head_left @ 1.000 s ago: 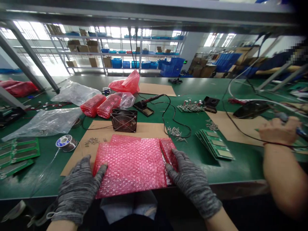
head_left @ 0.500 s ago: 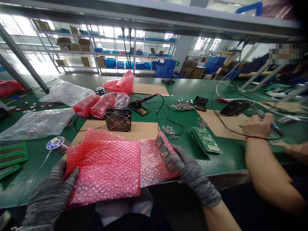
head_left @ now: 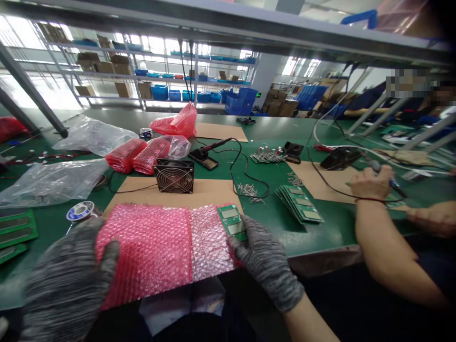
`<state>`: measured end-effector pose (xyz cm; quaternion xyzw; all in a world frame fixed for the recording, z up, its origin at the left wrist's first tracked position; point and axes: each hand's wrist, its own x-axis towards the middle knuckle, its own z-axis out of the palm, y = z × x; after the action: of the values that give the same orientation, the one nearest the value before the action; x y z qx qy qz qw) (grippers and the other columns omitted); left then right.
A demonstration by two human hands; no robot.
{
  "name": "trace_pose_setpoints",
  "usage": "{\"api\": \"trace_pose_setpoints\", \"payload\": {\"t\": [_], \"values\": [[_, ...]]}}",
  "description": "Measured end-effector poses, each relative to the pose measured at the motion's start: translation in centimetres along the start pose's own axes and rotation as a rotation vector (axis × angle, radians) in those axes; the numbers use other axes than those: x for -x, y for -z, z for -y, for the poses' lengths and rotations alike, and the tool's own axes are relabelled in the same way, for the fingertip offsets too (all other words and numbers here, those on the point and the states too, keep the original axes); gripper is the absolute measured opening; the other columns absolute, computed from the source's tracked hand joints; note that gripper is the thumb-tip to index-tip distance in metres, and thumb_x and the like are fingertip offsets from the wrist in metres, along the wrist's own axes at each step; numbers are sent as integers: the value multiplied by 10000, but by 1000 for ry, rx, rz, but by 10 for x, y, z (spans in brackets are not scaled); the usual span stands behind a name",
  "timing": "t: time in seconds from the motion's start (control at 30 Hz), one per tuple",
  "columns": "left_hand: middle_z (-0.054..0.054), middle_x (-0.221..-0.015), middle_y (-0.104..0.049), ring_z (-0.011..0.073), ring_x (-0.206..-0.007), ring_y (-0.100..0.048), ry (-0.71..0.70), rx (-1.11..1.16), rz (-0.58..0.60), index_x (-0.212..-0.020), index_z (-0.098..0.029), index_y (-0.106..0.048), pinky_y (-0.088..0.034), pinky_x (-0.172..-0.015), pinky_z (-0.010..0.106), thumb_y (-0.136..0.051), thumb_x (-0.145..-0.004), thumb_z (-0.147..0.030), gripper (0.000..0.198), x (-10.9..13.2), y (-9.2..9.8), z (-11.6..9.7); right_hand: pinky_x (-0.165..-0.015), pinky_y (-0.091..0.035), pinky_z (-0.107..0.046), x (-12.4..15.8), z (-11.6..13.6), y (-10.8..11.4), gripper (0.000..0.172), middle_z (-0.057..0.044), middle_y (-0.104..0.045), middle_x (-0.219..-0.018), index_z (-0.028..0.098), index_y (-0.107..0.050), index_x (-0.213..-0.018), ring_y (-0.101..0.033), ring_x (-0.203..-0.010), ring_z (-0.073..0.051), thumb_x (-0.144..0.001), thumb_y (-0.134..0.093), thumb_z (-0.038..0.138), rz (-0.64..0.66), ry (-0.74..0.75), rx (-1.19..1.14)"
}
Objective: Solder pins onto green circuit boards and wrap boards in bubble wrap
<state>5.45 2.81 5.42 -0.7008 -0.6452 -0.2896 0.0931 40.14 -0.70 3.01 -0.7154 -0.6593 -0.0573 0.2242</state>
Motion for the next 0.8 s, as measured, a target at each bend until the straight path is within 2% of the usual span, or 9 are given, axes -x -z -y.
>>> {"api": "trace_pose_setpoints", "payload": {"t": [0.07,0.1,0.13,0.23,0.3,0.37,0.5,0.63,0.8], "values": [[135,-1343,-594,304,-1222,-567,-254,144,10,-1293,-178,-542,-381,-1131,516,-420,-920,-320,418,-3,-24,-57,-901,-513,-437,2,9,-1,529,-163,-644,-1211,136,-523,-1334,-626,-1032,-294,-897,-559,433,7,-2,26],[117,-1342,-609,274,-1249,-560,-360,255,118,-1300,-187,-548,-381,-1142,483,-402,-913,-264,420,-4,-40,-84,-909,-509,-438,2,12,-2,529,-165,-640,-1215,131,-519,-1334,-619,-1041,-296,-897,-565,426,10,-9,39],[121,-1375,-591,267,-1283,-540,-462,338,312,-1326,-179,-538,-384,-1144,465,-411,-886,-217,460,-5,-58,-107,-913,-507,-435,2,13,-3,516,-162,-642,-1204,130,-524,-1325,-616,-1040,-294,-898,-568,418,14,-15,45],[135,-1364,-601,251,-1262,-563,-485,382,452,-1329,-146,-545,-419,-1120,406,-467,-841,-175,495,-7,-106,-150,-923,-507,-429,3,14,-7,504,-153,-650,-1167,130,-532,-1306,-612,-1037,-289,-898,-580,421,5,-31,32],[166,-1361,-594,274,-1272,-553,-458,387,485,-1339,-105,-531,-393,-1139,435,-481,-843,-178,504,-7,-124,-157,-967,-488,-454,4,14,-10,537,-176,-626,-1211,111,-498,-1341,-589,-1100,-307,-901,-583,406,-41,-34,47],[195,-1368,-579,298,-1296,-527,-437,397,515,-1354,-70,-512,-343,-1169,474,-484,-855,-190,514,-6,-130,-155,-1013,-460,-491,6,16,-13,576,-206,-588,-1270,86,-458,-1373,-552,-1167,-332,-893,-594,374,-82,-21,75],[200,-1318,-610,293,-1251,-560,-360,424,554,-1323,-72,-543,-364,-1151,478,-453,-865,-172,478,-12,-123,-151,-1037,-454,-512,5,19,-17,612,-229,-555,-1298,51,-420,-1383,-518,-1208,-347,-867,-609,321,-132,12,56],[184,-1373,-581,261,-1199,-606,-220,484,557,-1462,-95,-381,-450,-1080,441,-374,-911,-206,562,-29,-118,-157,-994,-501,-483,5,17,-19,650,-210,-570,-1285,91,-387,-1422,-550,-1181,-330,-855,-622,305,-166,48,35],[123,-1403,-575,217,-1239,-593,-222,654,630,-1500,-105,-317,-457,-1097,374,-368,-937,-260,587,-40,-122,-156,-961,-522,-494,8,12,-23,542,-193,-608,-1265,131,-437,-1381,-607,-1124,-314,-895,-580,325,-285,65,-42]]}}
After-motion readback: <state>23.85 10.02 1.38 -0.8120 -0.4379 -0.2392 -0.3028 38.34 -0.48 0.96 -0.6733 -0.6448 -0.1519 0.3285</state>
